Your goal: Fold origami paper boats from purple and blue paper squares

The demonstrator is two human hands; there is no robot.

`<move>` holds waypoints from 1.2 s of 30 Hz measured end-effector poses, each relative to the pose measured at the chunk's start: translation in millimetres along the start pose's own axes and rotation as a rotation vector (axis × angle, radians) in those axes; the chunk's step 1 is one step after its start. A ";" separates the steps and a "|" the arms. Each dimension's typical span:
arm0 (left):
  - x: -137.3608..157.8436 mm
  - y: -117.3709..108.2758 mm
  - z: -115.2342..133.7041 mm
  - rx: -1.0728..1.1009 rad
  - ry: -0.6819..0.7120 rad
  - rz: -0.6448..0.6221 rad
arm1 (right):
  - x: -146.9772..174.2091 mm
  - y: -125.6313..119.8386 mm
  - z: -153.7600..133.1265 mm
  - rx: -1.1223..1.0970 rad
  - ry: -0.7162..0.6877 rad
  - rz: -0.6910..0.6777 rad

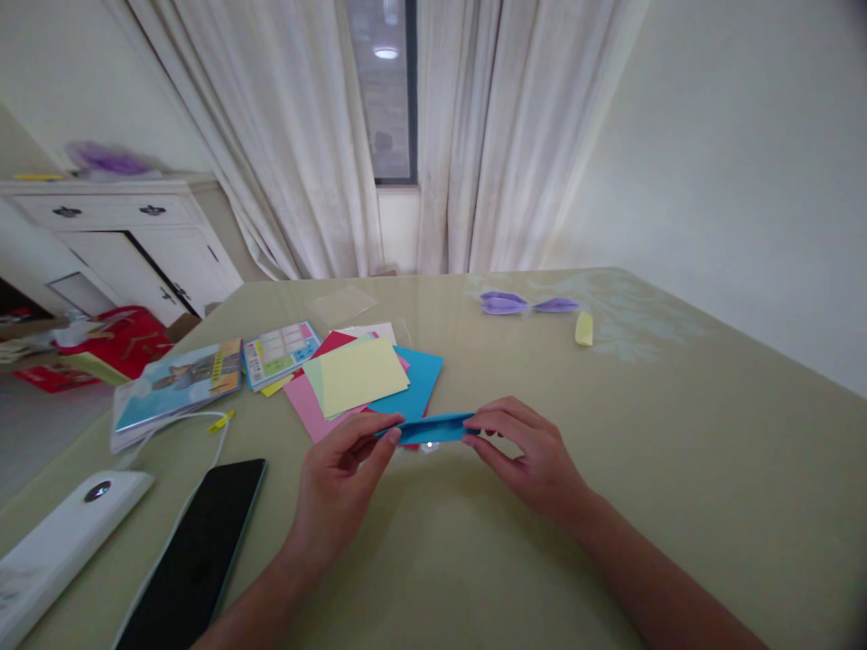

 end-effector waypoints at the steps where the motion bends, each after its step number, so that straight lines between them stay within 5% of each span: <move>1: 1.2 0.3 1.3 0.004 0.018 0.001 | 0.6 -0.1 0.1 0.017 -0.003 0.011; 17: 15.2 13.0 7.3 -0.030 0.044 -0.028 | 7.4 3.9 0.6 -0.014 0.305 0.147; 21: 12.8 17.7 10.9 -0.097 0.067 -0.122 | 8.0 4.5 1.3 -0.024 0.290 0.140; 28: 14.3 27.0 22.9 -0.325 0.079 -0.339 | 12.5 14.5 -20.7 -0.109 0.044 0.000; 36: 13.4 22.5 40.5 -0.421 0.229 -0.294 | 13.8 9.9 -33.6 -0.210 0.084 -0.041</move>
Point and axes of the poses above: each hand's wrist, its own x-axis away from the middle knuckle, its own y-axis out of the palm, z = x × y, the point moved 5 cm from there along -x, towards the middle knuckle, and after that the axes turned 6 degrees about y, right-handed, at the moved point
